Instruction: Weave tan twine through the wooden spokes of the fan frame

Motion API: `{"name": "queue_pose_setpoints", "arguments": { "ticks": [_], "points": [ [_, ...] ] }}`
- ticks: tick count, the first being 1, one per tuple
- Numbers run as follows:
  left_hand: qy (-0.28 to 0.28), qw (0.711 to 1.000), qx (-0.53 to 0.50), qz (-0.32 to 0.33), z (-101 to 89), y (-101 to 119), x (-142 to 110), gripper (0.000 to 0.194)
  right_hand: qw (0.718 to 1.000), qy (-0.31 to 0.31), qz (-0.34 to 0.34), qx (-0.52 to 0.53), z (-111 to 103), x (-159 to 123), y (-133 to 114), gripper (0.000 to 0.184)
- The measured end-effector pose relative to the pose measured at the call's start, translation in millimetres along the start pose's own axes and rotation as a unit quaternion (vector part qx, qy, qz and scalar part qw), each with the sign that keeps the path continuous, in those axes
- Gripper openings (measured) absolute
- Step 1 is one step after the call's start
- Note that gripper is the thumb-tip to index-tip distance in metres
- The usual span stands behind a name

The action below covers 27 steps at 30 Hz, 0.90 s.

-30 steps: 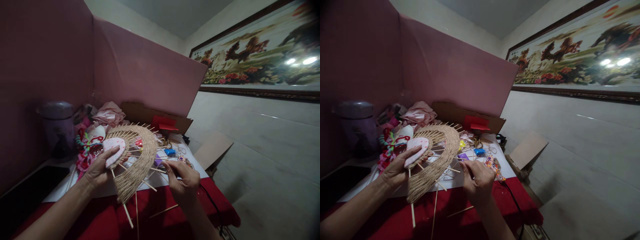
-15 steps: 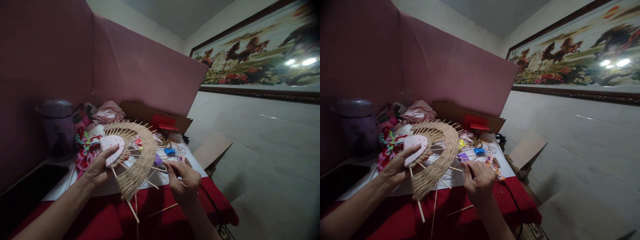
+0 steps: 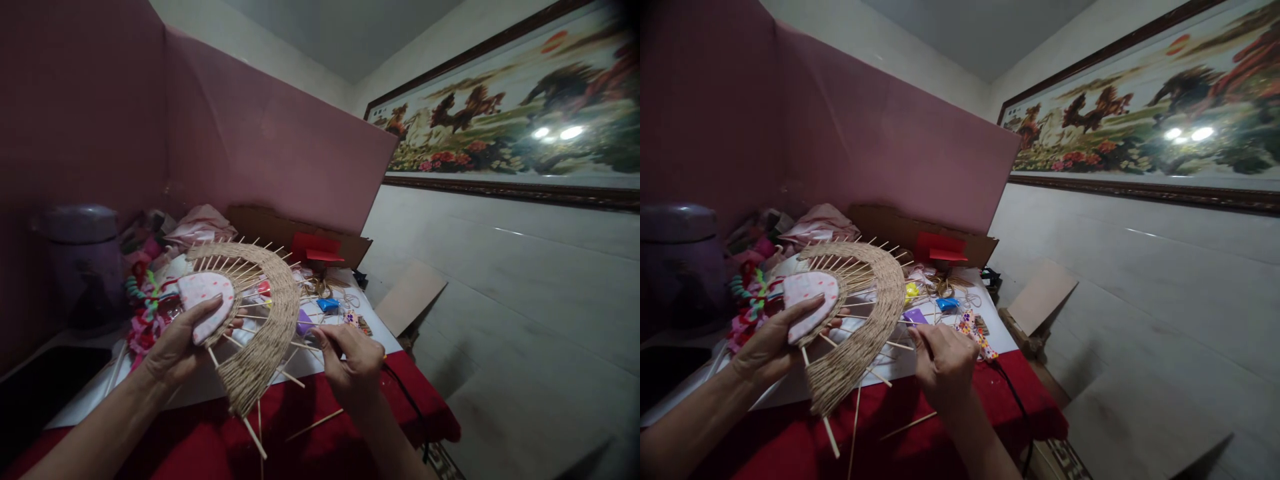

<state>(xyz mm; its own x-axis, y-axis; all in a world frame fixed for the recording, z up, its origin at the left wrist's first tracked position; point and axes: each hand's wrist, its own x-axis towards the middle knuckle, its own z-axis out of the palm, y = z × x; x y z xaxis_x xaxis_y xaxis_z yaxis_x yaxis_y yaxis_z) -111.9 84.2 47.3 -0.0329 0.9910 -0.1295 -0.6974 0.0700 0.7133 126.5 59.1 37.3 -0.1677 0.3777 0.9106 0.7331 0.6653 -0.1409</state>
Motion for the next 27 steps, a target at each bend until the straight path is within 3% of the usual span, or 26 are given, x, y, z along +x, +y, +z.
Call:
{"name": "queue_pose_setpoints", "arguments": {
  "ticks": [11, 18, 27],
  "points": [
    [-0.018, 0.997, 0.080, 0.014, -2.8, -1, 0, 0.011, 0.998, -0.059, 0.007, -0.016, 1, 5, -1, 0.010],
    [-0.042, 0.995, 0.090, -0.006, -7.1, -1, 0, 0.017, 0.986, -0.096, 0.125, 0.052, -7, 16, 3, 0.011],
    [-0.051, 0.995, 0.088, -0.011, -3.5, 0, -3, 0.013, 0.938, -0.121, 0.257, 0.197, 3, 6, 9, 0.016]
  ]
}}
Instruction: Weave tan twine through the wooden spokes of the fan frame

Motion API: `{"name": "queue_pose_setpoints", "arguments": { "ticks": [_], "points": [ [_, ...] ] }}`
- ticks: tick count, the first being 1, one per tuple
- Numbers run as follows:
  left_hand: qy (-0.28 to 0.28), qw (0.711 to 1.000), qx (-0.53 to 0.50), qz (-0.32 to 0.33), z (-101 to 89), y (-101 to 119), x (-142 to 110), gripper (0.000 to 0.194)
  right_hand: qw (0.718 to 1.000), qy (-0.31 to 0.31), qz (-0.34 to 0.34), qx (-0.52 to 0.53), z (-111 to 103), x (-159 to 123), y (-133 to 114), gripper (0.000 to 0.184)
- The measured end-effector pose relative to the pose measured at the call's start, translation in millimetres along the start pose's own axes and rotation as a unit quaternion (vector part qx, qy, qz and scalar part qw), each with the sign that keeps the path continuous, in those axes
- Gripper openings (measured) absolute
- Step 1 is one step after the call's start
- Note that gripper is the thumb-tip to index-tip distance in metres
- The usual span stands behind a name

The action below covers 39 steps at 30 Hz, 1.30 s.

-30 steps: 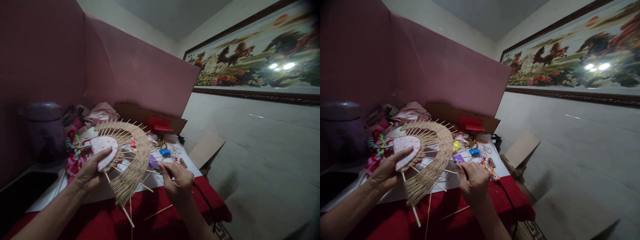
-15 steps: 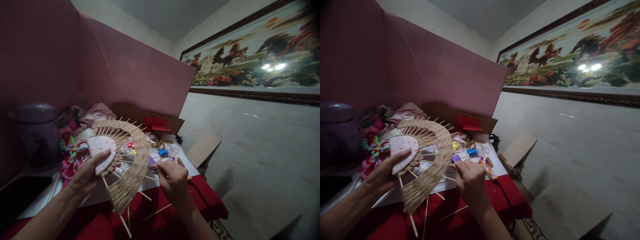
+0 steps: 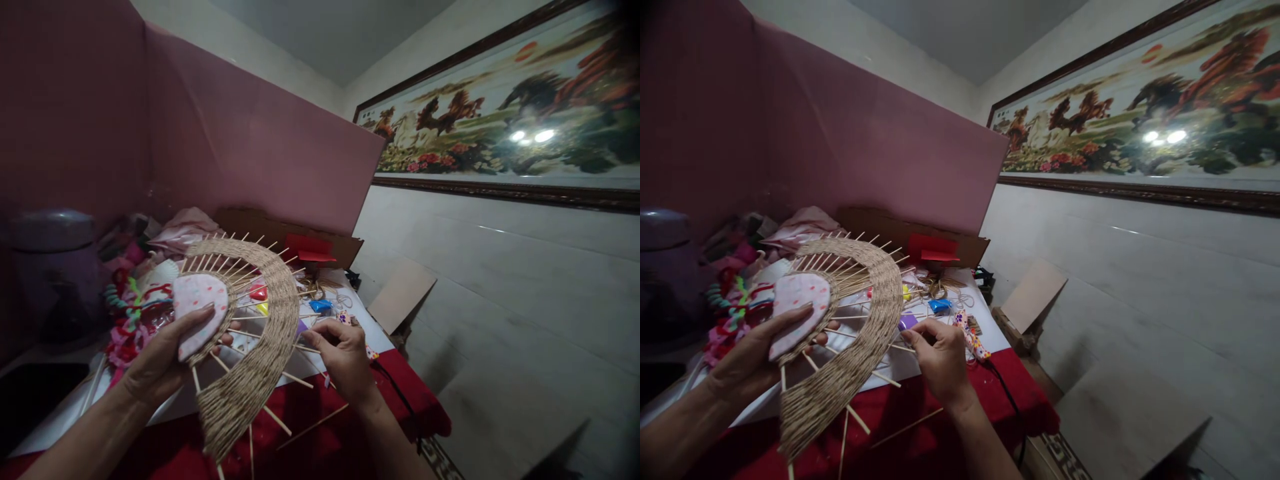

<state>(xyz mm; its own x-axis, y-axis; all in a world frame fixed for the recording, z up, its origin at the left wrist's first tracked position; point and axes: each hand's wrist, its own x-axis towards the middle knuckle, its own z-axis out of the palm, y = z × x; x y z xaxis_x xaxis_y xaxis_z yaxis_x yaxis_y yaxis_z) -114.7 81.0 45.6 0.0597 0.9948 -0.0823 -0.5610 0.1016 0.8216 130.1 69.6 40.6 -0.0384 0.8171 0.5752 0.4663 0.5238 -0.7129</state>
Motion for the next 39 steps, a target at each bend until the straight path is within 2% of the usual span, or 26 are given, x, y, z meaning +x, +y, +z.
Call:
{"name": "queue_pose_setpoints", "arguments": {
  "ticks": [8, 12, 19, 26, 31, 39],
  "points": [
    [0.004, 1.000, -0.007, -0.012, 0.6, 1, 0, 0.013, 0.999, 0.001, 0.038, 0.023, 8, 0, 2, 0.020],
    [0.005, 1.000, -0.011, -0.009, 2.9, 2, -2, 0.012, 0.996, 0.002, 0.052, 0.074, 10, 2, 7, 0.022],
    [0.017, 1.000, 0.001, -0.020, 5.9, 5, -4, 0.012, 0.991, 0.025, 0.071, 0.111, 7, 10, 16, 0.019],
    [0.022, 0.999, 0.030, -0.032, 6.5, 5, -5, 0.013, 0.995, 0.078, 0.023, 0.057, -2, 19, 25, 0.019],
    [0.023, 0.999, 0.023, -0.039, 6.8, 2, -5, 0.013, 0.993, 0.101, -0.055, -0.023, -6, 17, 18, 0.016],
    [0.017, 0.999, 0.005, -0.039, 7.9, 2, -5, 0.013, 0.979, 0.079, -0.154, -0.108, -7, 15, 7, 0.010]
  ]
}}
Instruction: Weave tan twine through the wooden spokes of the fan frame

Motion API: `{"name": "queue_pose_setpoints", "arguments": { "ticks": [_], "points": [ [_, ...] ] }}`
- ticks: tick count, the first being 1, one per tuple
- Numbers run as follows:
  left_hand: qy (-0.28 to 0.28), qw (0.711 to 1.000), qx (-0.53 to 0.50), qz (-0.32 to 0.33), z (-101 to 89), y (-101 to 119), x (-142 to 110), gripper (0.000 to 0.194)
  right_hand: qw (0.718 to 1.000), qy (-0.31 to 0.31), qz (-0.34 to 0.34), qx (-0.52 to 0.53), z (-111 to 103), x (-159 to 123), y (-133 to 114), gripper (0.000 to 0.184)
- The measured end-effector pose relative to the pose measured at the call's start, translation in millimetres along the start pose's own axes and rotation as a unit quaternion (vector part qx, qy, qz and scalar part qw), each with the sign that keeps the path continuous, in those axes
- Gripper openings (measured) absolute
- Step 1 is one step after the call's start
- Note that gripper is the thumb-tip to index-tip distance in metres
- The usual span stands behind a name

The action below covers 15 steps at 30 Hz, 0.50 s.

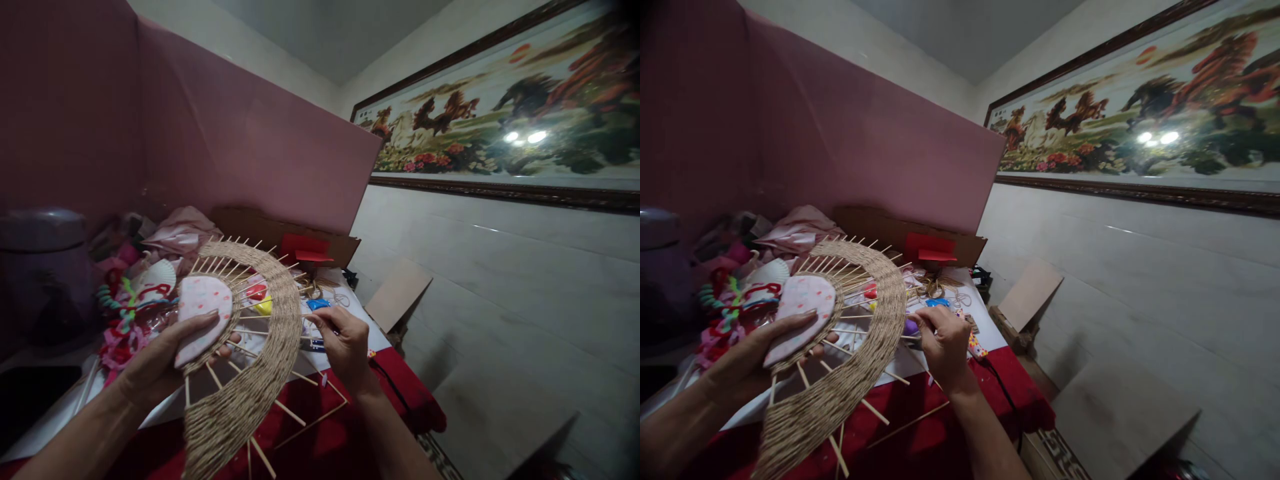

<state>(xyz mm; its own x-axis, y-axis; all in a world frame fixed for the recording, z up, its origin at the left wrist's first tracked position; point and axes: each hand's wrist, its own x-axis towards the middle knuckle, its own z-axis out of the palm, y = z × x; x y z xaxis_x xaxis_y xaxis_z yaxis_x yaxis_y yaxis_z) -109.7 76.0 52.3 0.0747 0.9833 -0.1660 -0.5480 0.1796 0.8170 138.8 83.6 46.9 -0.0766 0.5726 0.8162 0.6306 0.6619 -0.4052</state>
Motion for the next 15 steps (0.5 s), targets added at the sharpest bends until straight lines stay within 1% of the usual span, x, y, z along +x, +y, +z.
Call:
{"name": "queue_pose_setpoints", "arguments": {
  "ticks": [4, 8, 11, 15],
  "points": [
    [-0.006, 1.000, -0.003, -0.009, -0.2, 1, 0, 0.009, 1.000, 0.004, -0.008, -0.013, -2, 2, 1, 0.009],
    [0.002, 1.000, 0.002, -0.005, -1.9, 1, 0, 0.012, 1.000, -0.004, -0.010, -0.024, -4, 5, 3, 0.010],
    [0.001, 0.999, 0.016, -0.031, -3.0, 1, 0, 0.010, 0.999, -0.023, -0.007, -0.025, -7, 9, 4, 0.010],
    [-0.023, 0.998, 0.029, -0.053, -2.5, 2, -1, 0.012, 0.998, -0.058, 0.014, -0.015, -12, 18, 8, 0.011]
  ]
}}
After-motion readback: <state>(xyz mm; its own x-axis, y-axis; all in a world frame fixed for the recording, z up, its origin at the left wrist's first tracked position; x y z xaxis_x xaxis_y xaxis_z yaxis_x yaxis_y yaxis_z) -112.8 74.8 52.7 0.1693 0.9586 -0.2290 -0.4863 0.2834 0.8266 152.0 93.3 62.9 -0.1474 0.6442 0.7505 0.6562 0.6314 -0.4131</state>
